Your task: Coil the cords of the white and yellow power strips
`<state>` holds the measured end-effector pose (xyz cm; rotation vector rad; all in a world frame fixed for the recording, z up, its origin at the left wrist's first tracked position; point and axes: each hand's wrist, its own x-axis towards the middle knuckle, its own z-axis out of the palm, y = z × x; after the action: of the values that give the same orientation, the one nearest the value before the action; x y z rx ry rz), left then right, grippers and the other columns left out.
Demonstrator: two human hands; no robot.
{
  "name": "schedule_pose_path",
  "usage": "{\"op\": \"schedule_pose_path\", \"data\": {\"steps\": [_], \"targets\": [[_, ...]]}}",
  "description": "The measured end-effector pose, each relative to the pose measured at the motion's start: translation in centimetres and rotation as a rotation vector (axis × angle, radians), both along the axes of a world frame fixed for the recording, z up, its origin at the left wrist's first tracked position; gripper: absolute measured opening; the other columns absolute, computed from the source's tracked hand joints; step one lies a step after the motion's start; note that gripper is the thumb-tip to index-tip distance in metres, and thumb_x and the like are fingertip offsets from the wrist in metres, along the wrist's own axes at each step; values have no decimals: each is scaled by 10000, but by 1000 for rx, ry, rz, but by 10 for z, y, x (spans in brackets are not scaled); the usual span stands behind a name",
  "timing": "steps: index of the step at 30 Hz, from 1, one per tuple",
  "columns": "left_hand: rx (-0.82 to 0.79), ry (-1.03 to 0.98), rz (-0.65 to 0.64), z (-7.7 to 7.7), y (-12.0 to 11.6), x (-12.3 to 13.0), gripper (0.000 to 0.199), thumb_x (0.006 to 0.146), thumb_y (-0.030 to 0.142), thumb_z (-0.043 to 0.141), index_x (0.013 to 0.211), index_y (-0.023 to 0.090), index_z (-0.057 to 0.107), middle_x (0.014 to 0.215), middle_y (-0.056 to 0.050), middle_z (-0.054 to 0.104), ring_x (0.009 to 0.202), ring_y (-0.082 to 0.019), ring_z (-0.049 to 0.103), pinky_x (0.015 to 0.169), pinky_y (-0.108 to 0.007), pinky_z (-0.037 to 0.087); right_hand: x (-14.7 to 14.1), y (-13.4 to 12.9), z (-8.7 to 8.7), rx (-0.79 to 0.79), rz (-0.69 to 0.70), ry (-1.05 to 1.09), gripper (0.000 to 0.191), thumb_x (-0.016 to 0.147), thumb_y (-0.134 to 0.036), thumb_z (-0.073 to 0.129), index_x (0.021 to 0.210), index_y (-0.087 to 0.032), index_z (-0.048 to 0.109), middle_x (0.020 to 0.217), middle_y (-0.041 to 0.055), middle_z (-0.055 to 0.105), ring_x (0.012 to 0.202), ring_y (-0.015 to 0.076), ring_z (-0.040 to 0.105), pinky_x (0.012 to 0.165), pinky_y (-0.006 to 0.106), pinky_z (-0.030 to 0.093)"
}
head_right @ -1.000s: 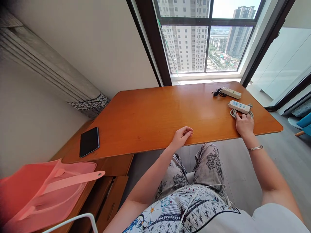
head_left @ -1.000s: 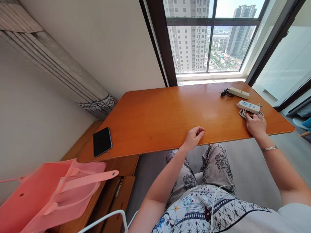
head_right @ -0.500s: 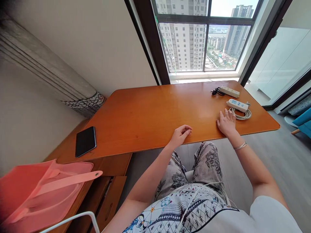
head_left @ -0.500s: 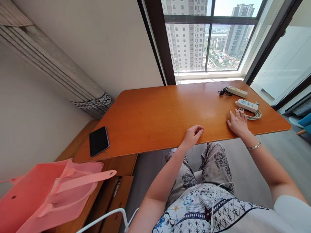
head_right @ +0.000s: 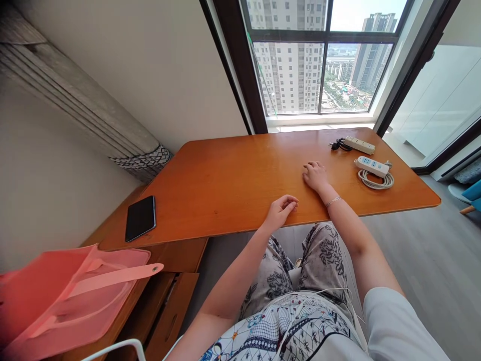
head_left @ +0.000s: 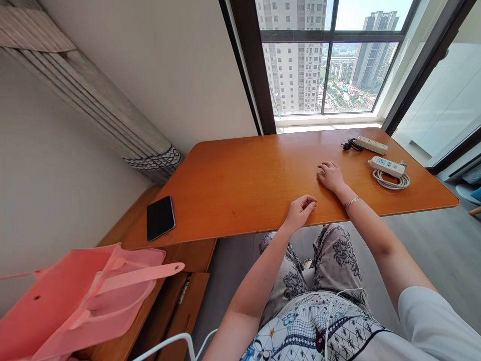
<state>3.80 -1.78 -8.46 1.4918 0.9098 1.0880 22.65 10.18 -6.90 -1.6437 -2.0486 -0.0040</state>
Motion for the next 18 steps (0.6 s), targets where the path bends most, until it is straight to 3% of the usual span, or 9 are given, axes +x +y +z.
{"op": "schedule_pose_path", "data": {"steps": [4,8,18], "targets": [[-1,-14,-6,1,-2,0,237,833,391,637,904,165,648,828,-40,670,748,-146,633,731,-286,543,13,1,-9,17,16,102,339,888,-266,543,1156,-153,718,1254,156,645,1237,320,485,1083,477,379],[-2,-11,-8,2,-3,-1,244,830,394,639,909,164,649,829,-40,663,744,-148,628,721,-290,544,23,1,-11,-68,64,156,288,899,-258,538,1085,-173,740,1161,117,697,1176,267,554,1075,409,403],[-18,-8,19,0,-2,-1,259,833,411,633,909,164,645,818,-36,670,726,-143,640,715,-279,529,24,3,-12,-134,99,171,237,909,-322,591,1042,-206,749,1094,79,743,1082,231,629,990,365,458]]}}
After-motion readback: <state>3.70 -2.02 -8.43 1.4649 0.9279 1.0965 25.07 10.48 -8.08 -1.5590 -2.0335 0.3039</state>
